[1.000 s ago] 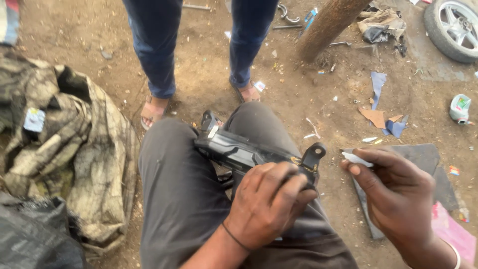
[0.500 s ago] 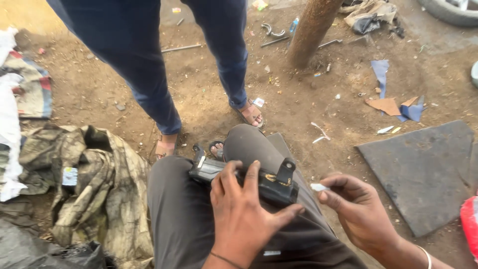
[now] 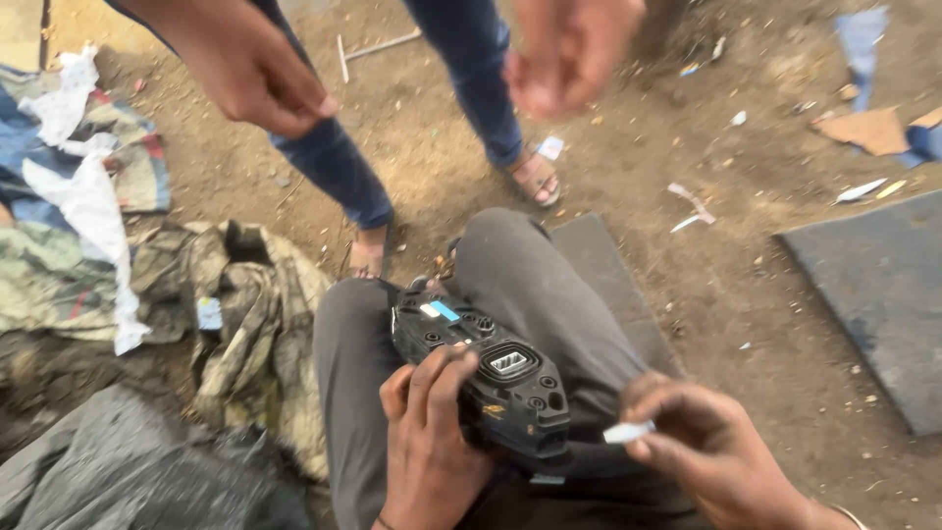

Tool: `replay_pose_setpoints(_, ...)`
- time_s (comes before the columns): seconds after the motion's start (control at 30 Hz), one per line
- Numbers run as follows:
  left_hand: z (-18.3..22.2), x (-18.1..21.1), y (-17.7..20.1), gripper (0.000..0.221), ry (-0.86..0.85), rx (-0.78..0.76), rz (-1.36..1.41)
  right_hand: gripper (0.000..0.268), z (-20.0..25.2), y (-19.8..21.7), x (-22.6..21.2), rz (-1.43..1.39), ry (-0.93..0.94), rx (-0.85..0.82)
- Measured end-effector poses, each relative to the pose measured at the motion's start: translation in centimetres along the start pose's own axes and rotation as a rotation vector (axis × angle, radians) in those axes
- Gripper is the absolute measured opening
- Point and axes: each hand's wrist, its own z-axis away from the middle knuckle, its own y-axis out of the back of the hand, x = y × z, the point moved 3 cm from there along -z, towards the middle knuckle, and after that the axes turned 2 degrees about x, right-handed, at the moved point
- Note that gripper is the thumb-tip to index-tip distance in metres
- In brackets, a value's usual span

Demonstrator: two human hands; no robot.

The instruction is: Repairing or assembling a motorcycle instrument cluster using glue and small components.

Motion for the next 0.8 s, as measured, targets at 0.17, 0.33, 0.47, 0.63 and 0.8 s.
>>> replay_pose_setpoints(0.17,0.2,0.6,0.6,0.095,0.11,-0.111,-0.059,0.018,4.2,2.5,3.5,-0.055,0.09,-0.136)
replay_pose_setpoints(0.33,1.3,0.7,1.3,0.091,0.101,-0.104,-0.063,0.015,7.9,4.1,5.4,0.085,0.042,-0.113)
replay_pose_setpoints(0.47,2.0,0.6,2.2,0.092,0.116,-0.166,-0.068,0.021,9.2,6.0,6.3,0.333,-0.008,-0.051)
replay_pose_setpoints(0.63,1.9,1.0,3.6,0.092,0.099,-0.229,-0.077,0.017,7.4,3.7,4.4,0.642,0.029,-0.048)
replay_pose_setpoints(0.8,0.6,1.3,4.8,0.083,0.009,-0.238,-0.075,0.022,7.1,2.3,3.8,1.068,0.226,0.07)
